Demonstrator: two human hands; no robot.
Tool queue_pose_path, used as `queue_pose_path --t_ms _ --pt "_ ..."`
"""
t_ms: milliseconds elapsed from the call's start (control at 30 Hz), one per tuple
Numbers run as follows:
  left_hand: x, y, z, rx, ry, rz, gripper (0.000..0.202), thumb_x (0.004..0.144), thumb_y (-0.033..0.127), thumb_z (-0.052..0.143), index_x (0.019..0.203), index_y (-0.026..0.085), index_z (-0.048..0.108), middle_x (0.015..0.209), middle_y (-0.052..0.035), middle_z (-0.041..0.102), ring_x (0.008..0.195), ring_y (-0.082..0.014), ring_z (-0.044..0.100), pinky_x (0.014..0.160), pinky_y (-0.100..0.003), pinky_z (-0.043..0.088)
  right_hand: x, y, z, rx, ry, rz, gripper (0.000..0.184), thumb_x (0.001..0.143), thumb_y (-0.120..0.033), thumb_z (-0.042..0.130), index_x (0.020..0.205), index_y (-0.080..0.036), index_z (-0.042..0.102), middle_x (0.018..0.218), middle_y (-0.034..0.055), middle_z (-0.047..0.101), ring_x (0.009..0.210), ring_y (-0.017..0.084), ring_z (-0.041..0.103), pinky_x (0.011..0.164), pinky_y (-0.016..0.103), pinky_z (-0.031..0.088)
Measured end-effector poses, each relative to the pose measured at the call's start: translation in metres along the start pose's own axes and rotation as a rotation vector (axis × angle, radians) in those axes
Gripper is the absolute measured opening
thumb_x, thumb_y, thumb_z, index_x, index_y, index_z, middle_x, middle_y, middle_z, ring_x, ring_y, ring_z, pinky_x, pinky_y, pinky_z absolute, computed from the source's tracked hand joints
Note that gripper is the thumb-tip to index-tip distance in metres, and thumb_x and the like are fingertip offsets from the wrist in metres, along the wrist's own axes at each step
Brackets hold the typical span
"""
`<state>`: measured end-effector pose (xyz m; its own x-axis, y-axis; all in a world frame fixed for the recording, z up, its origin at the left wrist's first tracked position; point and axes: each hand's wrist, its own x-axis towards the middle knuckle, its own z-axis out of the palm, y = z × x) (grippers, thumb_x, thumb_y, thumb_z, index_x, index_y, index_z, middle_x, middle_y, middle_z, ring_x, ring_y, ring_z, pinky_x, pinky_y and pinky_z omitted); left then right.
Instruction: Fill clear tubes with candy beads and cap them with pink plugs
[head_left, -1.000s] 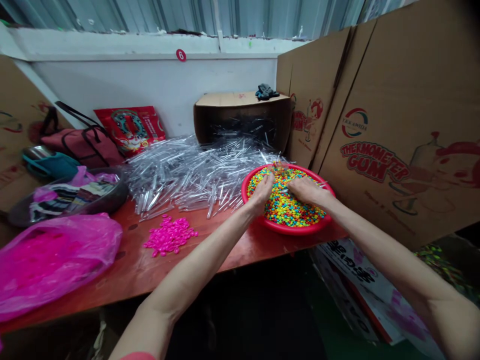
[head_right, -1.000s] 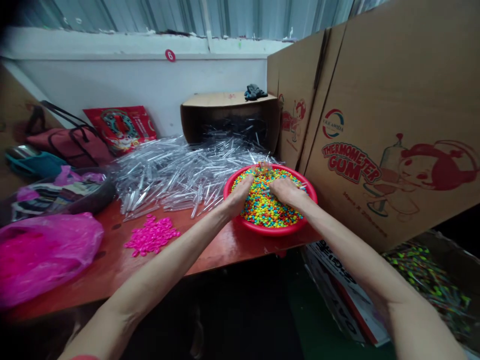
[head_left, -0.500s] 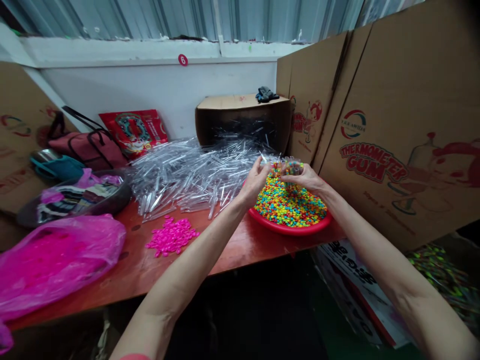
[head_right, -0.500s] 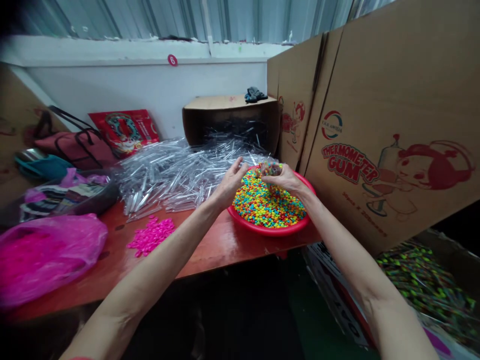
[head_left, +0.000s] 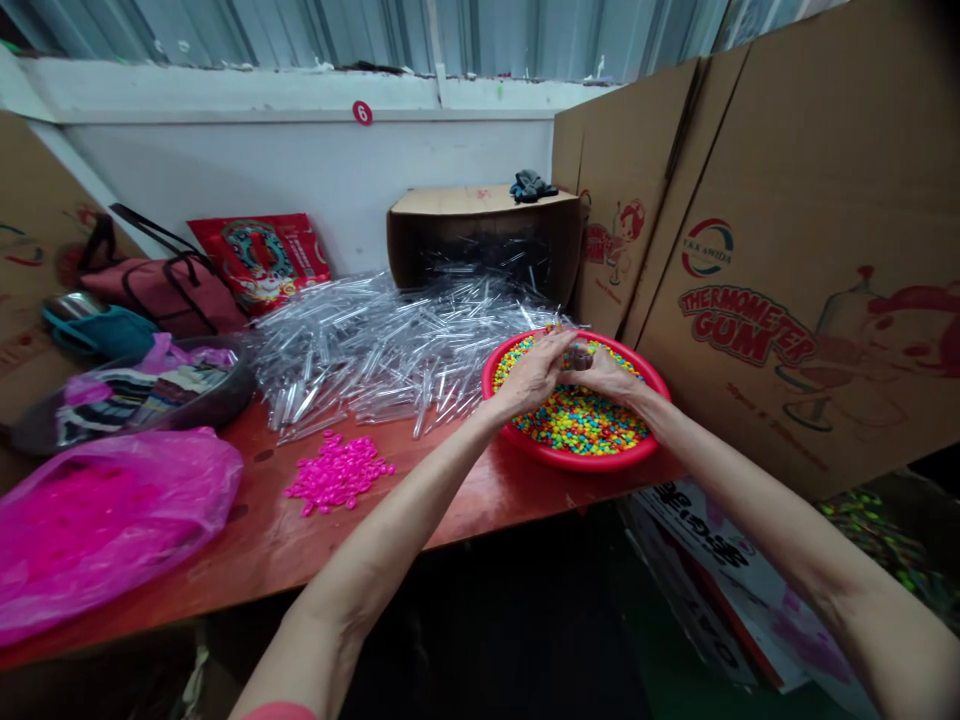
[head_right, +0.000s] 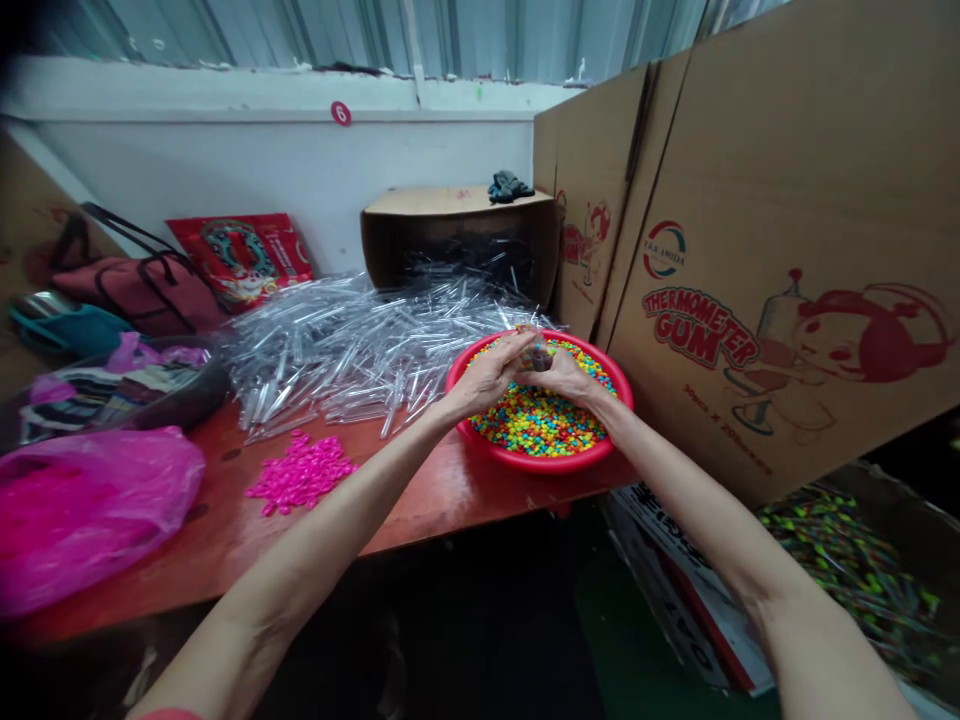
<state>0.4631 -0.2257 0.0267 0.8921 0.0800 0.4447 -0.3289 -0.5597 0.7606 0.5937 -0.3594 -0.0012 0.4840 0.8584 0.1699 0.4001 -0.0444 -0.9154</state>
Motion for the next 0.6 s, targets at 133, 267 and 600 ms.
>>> queue_pose_path --t_ms 133,267,600 --pt "-0.003 -0.007 0.004 0.001 -0.008 -0.025 0.053 0.093 0.014 0.044 0.143 0.026 0.059 0.159 -0.0041 0.049 0.151 -0.0216 0.039 0.129 -0.046 0.022 -0.003 -0.003 -0.001 -0.067 -0.023 -0.008 0.046 0.076 -0.049 0.079 0.112 -0.022 0.068 0.109 0.0061 0.073 0.101 0.024 0.065 0.097 0.042 0.052" --pt "-0.006 -0.005 0.001 0.008 -0.009 -0.007 0.055 0.097 0.021 0.044 0.151 0.028 0.05 0.161 -0.0034 0.046 0.151 -0.0218 0.04 0.128 -0.044 0.025 -0.004 0.002 0.001 -0.019 -0.066 -0.064 0.042 0.079 -0.05 0.076 0.109 -0.021 0.068 0.108 0.0056 0.072 0.099 0.022 0.066 0.095 0.039 0.053" --pt "-0.023 -0.005 -0.034 0.23 0.146 -0.197 0.067 0.086 0.018 0.057 0.153 0.013 0.047 0.155 -0.0177 0.05 0.145 -0.0318 0.045 0.124 -0.048 0.03 0.0 -0.036 -0.017 -0.209 -0.044 -0.132 0.036 0.08 -0.044 0.074 0.106 -0.02 0.068 0.099 0.0048 0.071 0.083 0.019 0.063 0.076 0.032 0.05"
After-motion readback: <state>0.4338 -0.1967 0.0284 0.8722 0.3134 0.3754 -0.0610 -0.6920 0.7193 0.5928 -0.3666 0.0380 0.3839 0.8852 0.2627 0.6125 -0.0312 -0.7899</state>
